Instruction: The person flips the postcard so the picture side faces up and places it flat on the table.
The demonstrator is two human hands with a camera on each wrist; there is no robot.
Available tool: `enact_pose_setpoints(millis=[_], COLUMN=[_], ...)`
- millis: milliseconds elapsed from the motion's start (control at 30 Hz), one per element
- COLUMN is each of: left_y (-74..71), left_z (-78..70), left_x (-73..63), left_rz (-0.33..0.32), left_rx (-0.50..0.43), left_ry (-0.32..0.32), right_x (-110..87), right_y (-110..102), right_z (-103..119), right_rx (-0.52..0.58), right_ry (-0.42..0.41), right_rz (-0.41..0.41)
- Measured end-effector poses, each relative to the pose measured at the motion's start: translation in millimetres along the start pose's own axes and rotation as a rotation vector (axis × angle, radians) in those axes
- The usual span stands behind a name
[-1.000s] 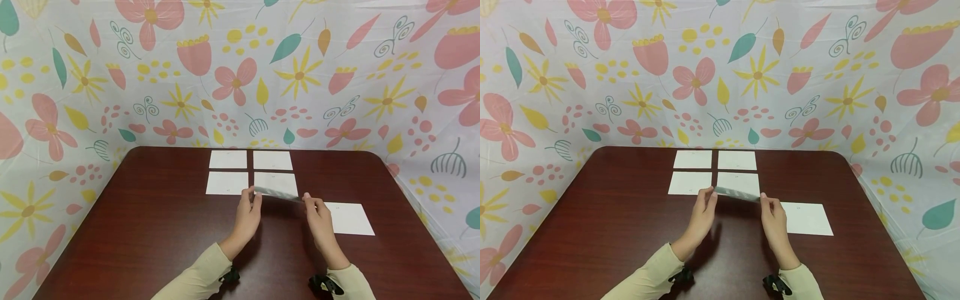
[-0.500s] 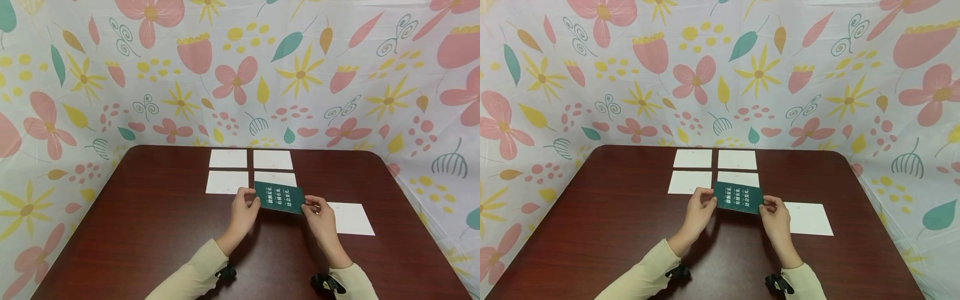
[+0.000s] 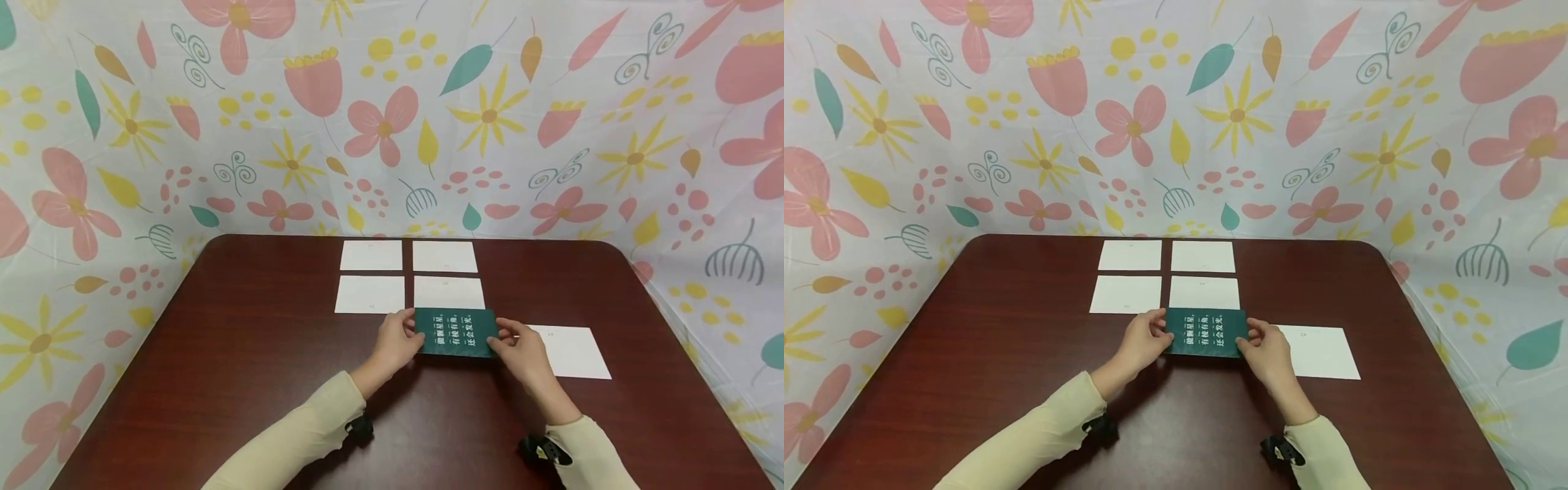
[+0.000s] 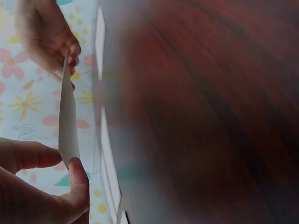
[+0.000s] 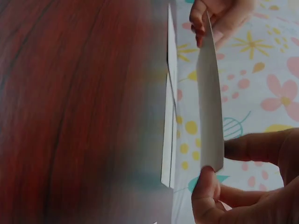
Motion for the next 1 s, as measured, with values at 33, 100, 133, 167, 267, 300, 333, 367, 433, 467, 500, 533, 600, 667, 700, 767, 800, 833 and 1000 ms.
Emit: enact_pose_setpoints(millis=[33, 100, 133, 167, 267, 300, 333, 367, 433, 467, 500, 533, 600, 667, 700, 767, 800, 833, 1000], left_y=[0.6, 2.4, 3.4, 4.4, 6.6, 7.0, 7.4, 7.6, 8.2, 8.5, 8.8, 9.1, 10.0, 11.0, 11.5, 12.6, 13.2, 13.6, 15.4], left_z=[1.8, 5.4, 7.4, 8.9, 11.9, 12.7, 13.2, 13.5, 14.6, 14.8, 15.0, 15.0, 14.3, 12.9, 12.1, 10.3, 9.5, 8.7, 6.5], left_x=[1.1, 3.2, 4.1, 4.7, 5.8, 6.1, 6.4, 6.8, 7.7, 7.9, 8.2, 8.3, 8.1, 7.7, 7.6, 7.9, 8.3, 8.7, 10.4], left_rz=[0.018, 0.051, 0.065, 0.076, 0.105, 0.114, 0.123, 0.129, 0.15, 0.162, 0.172, 0.183, 0.21, 0.227, 0.233, 0.239, 0.238, 0.236, 0.223], left_rx=[0.005, 0.018, 0.028, 0.04, 0.086, 0.101, 0.115, 0.129, 0.159, 0.177, 0.203, 0.231, 0.294, 0.359, 0.387, 0.431, 0.449, 0.466, 0.548], left_ry=[-0.011, -0.034, -0.047, -0.06, -0.096, -0.101, -0.106, -0.106, -0.098, -0.09, -0.077, -0.065, -0.034, 0.003, 0.02, 0.052, 0.064, 0.073, 0.086], right_x=[1.0, 3.2, 4.2, 5.0, 7.7, 8.2, 8.4, 8.8, 9.0, 9.1, 9.2, 9.4, 10.0, 10.9, 11.4, 12.9, 13.6, 14.1, 16.2], right_y=[0.1, 0.3, 0.2, 0.2, -0.1, -0.3, -0.4, -0.4, -0.4, -0.2, 0.0, 0.2, 0.8, 1.5, 2.0, 2.9, 3.3, 3.8, 7.3], right_z=[-0.7, -2.5, -3.8, -5.0, -8.5, -9.6, -10.7, -11.6, -13.2, -14.0, -14.3, -14.6, -14.9, -14.9, -15.1, -15.3, -15.1, -14.8, -11.6], right_rx=[-0.011, -0.03, -0.041, -0.047, -0.068, -0.073, -0.076, -0.08, -0.088, -0.09, -0.092, -0.095, -0.111, -0.15, -0.173, -0.225, -0.252, -0.274, -0.339], right_ry=[0.004, 0.009, 0.014, 0.017, 0.018, 0.022, 0.028, 0.031, 0.041, 0.047, 0.049, 0.049, 0.047, 0.033, 0.024, 0.005, -0.008, -0.018, -0.048], right_rz=[0.021, 0.058, 0.072, 0.087, 0.117, 0.125, 0.136, 0.146, 0.167, 0.178, 0.187, 0.196, 0.209, 0.22, 0.224, 0.228, 0.227, 0.228, 0.232])
Point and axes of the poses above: each hand's wrist, its own x-axis towards the middle knuckle, its own y-axis out of the palm, z = x × y, the point moved 3 cm from there along x, towards the middle knuckle, and after that the axes turned 5 degrees about x, right-handed, at the moved point
